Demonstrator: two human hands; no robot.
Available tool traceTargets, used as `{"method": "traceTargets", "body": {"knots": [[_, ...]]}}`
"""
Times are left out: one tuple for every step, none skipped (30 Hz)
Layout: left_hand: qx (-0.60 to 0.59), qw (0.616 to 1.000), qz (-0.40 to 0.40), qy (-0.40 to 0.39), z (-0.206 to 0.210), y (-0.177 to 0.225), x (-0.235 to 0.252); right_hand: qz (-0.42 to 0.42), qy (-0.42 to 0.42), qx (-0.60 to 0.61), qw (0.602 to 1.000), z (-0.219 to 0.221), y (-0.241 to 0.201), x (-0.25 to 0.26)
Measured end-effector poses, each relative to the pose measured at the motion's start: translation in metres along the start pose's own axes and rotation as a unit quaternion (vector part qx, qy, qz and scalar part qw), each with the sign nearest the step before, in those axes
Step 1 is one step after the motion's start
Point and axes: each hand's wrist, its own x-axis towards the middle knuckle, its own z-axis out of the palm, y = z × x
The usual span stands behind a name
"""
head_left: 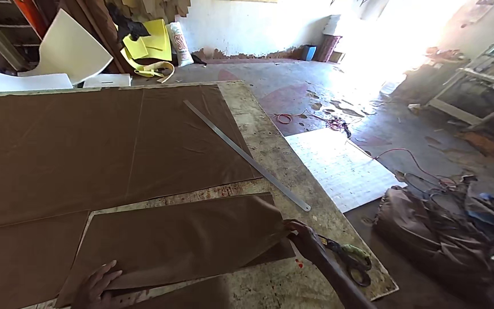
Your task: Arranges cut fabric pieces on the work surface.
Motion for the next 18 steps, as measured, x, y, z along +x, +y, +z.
{"method": "traceTargets", "body": {"knots": [[0.0, 1.0, 0.001, 0.0, -0.005, -0.005, 0.0, -0.014, 0.015, 0.02, 1.0, -0.001, 0.004, 0.001], [0.0, 1.0, 0.002, 0.0, -0.013, -0.008, 0.002, -0.027, 0.029, 0.044, 0.998, -0.003, 0.005, 0.003], [-0.009, 1.0, 0.003, -0.003, -0.022, -0.01, 0.005, -0.041, 0.043, 0.066, 0.996, -0.007, 0.004, 0.005], [-0.024, 1.0, 0.004, -0.007, -0.032, -0.009, 0.011, -0.059, 0.061, 0.083, 0.993, -0.012, 0.001, 0.007], [-0.036, 0.999, 0.006, -0.002, -0.044, -0.007, 0.017, -0.084, 0.077, 0.102, 0.988, -0.019, -0.003, 0.009], [-0.05, 0.999, 0.008, 0.01, -0.058, -0.003, 0.025, -0.11, 0.089, 0.118, 0.983, -0.027, -0.009, 0.011], [-0.065, 0.998, 0.004, 0.021, -0.074, 0.002, 0.033, -0.132, 0.099, 0.133, 0.977, -0.036, -0.018, 0.012], [-0.079, 0.996, -0.004, 0.033, -0.093, 0.009, 0.041, -0.147, 0.107, 0.141, 0.973, -0.047, -0.026, 0.013], [-0.096, 0.994, -0.009, 0.043, -0.113, 0.019, 0.051, -0.16, 0.114, 0.154, 0.968, -0.057, -0.034, 0.014], [-0.11, 0.993, -0.006, 0.051, -0.136, 0.032, 0.061, -0.17, 0.12, 0.174, 0.963, -0.068, -0.04, 0.014], [-0.116, 0.992, -0.011, 0.057, -0.158, 0.047, 0.072, -0.179, 0.127, 0.198, 0.955, -0.079, -0.046, 0.014], [-0.121, 0.991, -0.013, 0.063, -0.18, 0.066, 0.084, -0.182, 0.136, 0.221, 0.949, -0.09, -0.053, 0.013], [-0.118, 0.991, -0.01, 0.066, -0.2, 0.087, 0.096, -0.176, 0.147, 0.235, 0.945, -0.101, -0.061, 0.011], [-0.107, 0.992, -0.006, 0.07, -0.215, 0.105, 0.108, -0.171, 0.155, 0.249, 0.941, -0.11, -0.069, 0.012], [-0.087, 0.994, -0.002, 0.072, -0.228, 0.12, 0.121, -0.159, 0.161, 0.27, 0.936, -0.117, -0.075, 0.014], [-0.067, 0.995, -0.019, 0.067, -0.237, 0.13, 0.133, -0.134, 0.165, 0.289, 0.933, -0.12, -0.08, 0.018], [-0.047, 0.997, -0.049, 0.048, -0.241, 0.135, 0.145, -0.099, 0.162, 0.297, 0.936, -0.12, -0.084, 0.024], [-0.031, 0.997, -0.071, 0.016, -0.242, 0.133, 0.156, -0.057, 0.158, 0.291, 0.942, -0.116, -0.086, 0.032]]}}
